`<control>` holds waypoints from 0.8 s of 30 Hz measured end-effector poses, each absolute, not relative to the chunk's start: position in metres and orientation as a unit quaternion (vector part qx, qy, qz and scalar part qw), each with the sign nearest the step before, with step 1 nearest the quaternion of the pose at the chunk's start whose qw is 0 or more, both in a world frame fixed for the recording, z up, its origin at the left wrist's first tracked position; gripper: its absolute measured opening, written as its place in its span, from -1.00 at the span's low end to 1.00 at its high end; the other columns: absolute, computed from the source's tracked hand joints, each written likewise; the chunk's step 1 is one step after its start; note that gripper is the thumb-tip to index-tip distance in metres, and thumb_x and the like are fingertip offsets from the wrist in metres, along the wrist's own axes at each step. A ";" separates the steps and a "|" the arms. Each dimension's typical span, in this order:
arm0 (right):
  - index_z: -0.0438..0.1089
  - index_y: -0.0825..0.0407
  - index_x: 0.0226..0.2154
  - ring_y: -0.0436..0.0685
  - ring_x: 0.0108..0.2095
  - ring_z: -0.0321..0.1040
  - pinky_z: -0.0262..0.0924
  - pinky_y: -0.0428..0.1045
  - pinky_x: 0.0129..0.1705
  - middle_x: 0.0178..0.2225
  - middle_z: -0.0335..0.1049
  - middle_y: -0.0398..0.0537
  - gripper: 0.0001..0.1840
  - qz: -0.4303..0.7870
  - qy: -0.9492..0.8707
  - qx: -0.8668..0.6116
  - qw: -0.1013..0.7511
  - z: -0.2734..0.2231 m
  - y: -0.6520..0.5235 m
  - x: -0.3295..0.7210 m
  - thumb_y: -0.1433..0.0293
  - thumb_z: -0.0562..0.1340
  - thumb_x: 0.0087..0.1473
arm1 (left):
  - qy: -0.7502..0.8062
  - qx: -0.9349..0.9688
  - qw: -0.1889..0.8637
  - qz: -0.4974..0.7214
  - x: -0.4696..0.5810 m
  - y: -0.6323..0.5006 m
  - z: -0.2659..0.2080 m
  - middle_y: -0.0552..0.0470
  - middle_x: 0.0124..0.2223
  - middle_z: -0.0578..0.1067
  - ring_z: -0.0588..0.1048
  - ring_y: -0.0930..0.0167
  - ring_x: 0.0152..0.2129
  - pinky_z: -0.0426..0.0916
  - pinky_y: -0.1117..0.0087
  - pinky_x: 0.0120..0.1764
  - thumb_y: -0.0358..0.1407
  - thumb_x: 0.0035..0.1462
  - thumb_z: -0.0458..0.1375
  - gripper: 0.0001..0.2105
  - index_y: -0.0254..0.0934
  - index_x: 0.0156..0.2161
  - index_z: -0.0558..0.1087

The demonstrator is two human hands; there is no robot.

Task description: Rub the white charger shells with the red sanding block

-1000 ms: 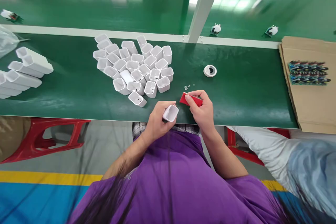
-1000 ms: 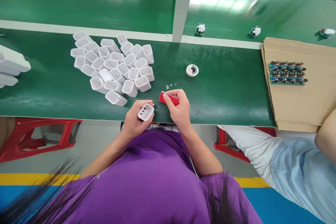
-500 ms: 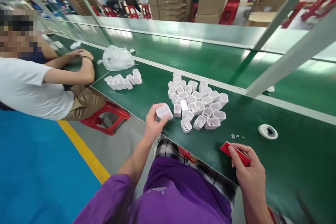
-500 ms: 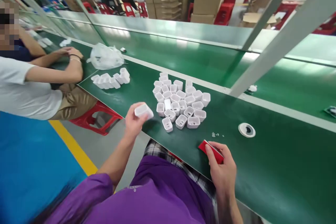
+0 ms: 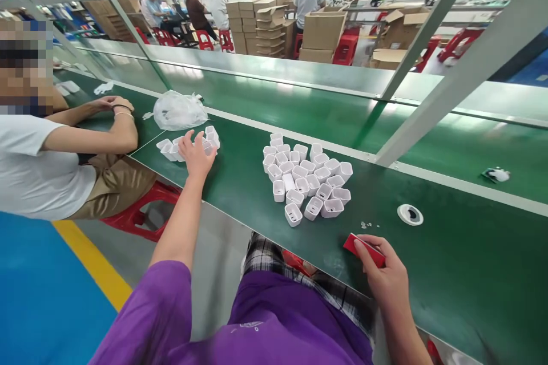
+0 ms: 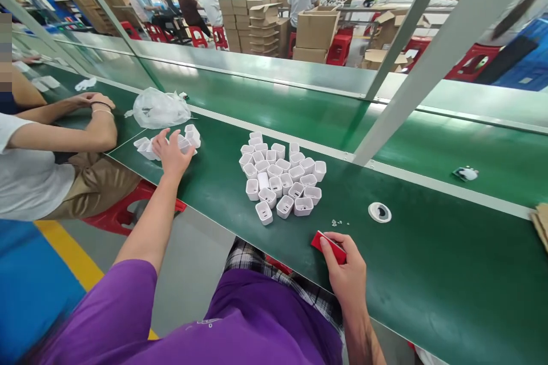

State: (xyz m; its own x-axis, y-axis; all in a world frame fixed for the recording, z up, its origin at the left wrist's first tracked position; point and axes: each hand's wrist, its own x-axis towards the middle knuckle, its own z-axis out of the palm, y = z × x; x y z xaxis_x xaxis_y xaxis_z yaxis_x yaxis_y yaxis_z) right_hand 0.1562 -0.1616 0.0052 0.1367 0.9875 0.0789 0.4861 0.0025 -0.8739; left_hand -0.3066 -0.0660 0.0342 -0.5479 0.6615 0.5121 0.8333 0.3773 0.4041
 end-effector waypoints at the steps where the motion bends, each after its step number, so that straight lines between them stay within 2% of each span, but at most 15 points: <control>1: 0.51 -0.02 -0.38 0.12 -0.58 0.30 0.20 0.01 -0.50 -0.57 0.43 -0.10 -0.56 0.310 -0.585 -0.631 0.404 0.006 -0.162 0.156 -0.06 0.27 0.02 | -0.803 -0.483 0.123 -0.328 -0.301 -0.062 0.035 -0.35 0.26 0.30 0.21 -0.02 0.24 0.08 -0.08 0.27 -0.26 0.09 0.20 -0.49 -0.37 0.16 0.37; 3: 0.52 -0.03 -0.35 0.12 -0.59 0.29 0.20 0.01 -0.51 -0.58 0.43 -0.11 -0.57 0.312 -0.593 -0.625 0.401 0.007 -0.161 0.155 -0.05 0.27 0.04 | -0.764 -0.558 0.066 -0.317 -0.283 -0.050 0.040 -0.31 0.24 0.35 0.27 0.09 0.21 0.18 0.06 0.25 -0.24 0.15 0.13 -0.51 -0.38 0.18 0.35; 7: 0.51 -0.02 -0.37 0.11 -0.60 0.30 0.21 0.01 -0.51 -0.59 0.42 -0.12 -0.56 0.298 -0.602 -0.614 0.415 0.008 -0.161 0.154 -0.06 0.26 0.05 | -0.735 -0.632 -0.079 -0.234 -0.237 -0.009 0.057 -0.16 0.25 0.40 0.45 0.26 0.06 0.38 0.30 0.07 -0.20 0.26 0.00 -0.52 -0.29 0.24 0.32; 9: 0.51 -0.02 -0.36 0.11 -0.60 0.30 0.21 0.01 -0.51 -0.59 0.42 -0.12 -0.57 0.300 -0.603 -0.613 0.413 0.008 -0.161 0.154 -0.05 0.26 0.06 | -0.742 -0.629 -0.103 -0.207 -0.217 0.014 0.065 -0.11 0.19 0.48 0.51 0.27 -0.02 0.39 0.29 0.04 -0.13 0.29 -0.02 -0.52 -0.24 0.24 0.35; 12: 0.50 -0.01 -0.34 0.10 -0.60 0.29 0.20 0.00 -0.52 -0.59 0.42 -0.13 -0.60 0.311 -0.597 -0.613 0.414 0.010 -0.162 0.153 -0.01 0.25 0.08 | -0.759 -0.618 -0.121 -0.167 -0.195 0.042 0.073 -0.08 0.09 0.57 0.52 0.18 0.00 0.39 0.25 0.04 -0.02 0.20 0.10 -0.50 -0.19 0.16 0.45; 15: 0.48 -0.01 -0.35 0.09 -0.59 0.29 0.19 -0.01 -0.52 -0.59 0.41 -0.14 -0.63 0.317 -0.591 -0.609 0.424 0.012 -0.163 0.152 0.02 0.25 0.08 | -0.774 -0.606 -0.130 -0.135 -0.180 0.056 0.077 -0.06 0.06 0.60 0.53 0.15 0.00 0.40 0.26 0.02 -0.07 0.09 0.21 -0.55 -0.17 0.07 0.53; 20: 0.47 0.01 -0.33 0.05 -0.61 0.27 0.19 -0.04 -0.53 -0.55 0.41 -0.14 -0.66 0.345 -0.576 -0.604 0.429 0.012 -0.164 0.151 0.07 0.25 0.10 | -0.786 -0.594 -0.106 -0.138 -0.173 0.053 0.089 -0.08 0.05 0.59 0.53 0.19 -0.01 0.41 0.29 0.00 -0.27 0.13 0.14 -0.63 -0.23 0.04 0.55; 22: 0.46 0.01 -0.32 0.03 -0.62 0.26 0.17 -0.05 -0.56 -0.52 0.43 -0.13 -0.69 0.353 -0.568 -0.598 0.441 0.012 -0.164 0.151 0.09 0.25 0.11 | -0.788 -0.587 -0.072 -0.171 -0.179 0.041 0.099 -0.07 0.03 0.59 0.53 0.19 -0.03 0.41 0.25 0.00 -0.27 0.17 0.11 -0.62 -0.23 0.09 0.51; 24: 0.46 0.01 -0.30 -0.01 -0.63 0.23 0.16 -0.07 -0.58 -0.48 0.43 -0.14 -0.71 0.361 -0.558 -0.594 0.454 0.012 -0.164 0.151 0.12 0.24 0.13 | -0.768 -0.575 -0.009 -0.280 -0.185 0.019 0.108 0.02 -0.10 0.61 0.56 0.29 -0.20 0.44 0.26 -0.08 -0.21 0.17 0.15 -0.65 -0.22 0.05 0.53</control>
State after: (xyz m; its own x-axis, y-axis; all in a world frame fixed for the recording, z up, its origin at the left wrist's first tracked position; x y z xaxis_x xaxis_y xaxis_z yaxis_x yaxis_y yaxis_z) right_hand 0.1507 -0.1641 0.0117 0.1171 0.9901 0.0771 0.3353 0.0337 -0.9415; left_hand -0.1854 0.0187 0.1082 -0.3375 0.8892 0.3090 0.8795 0.1808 0.4403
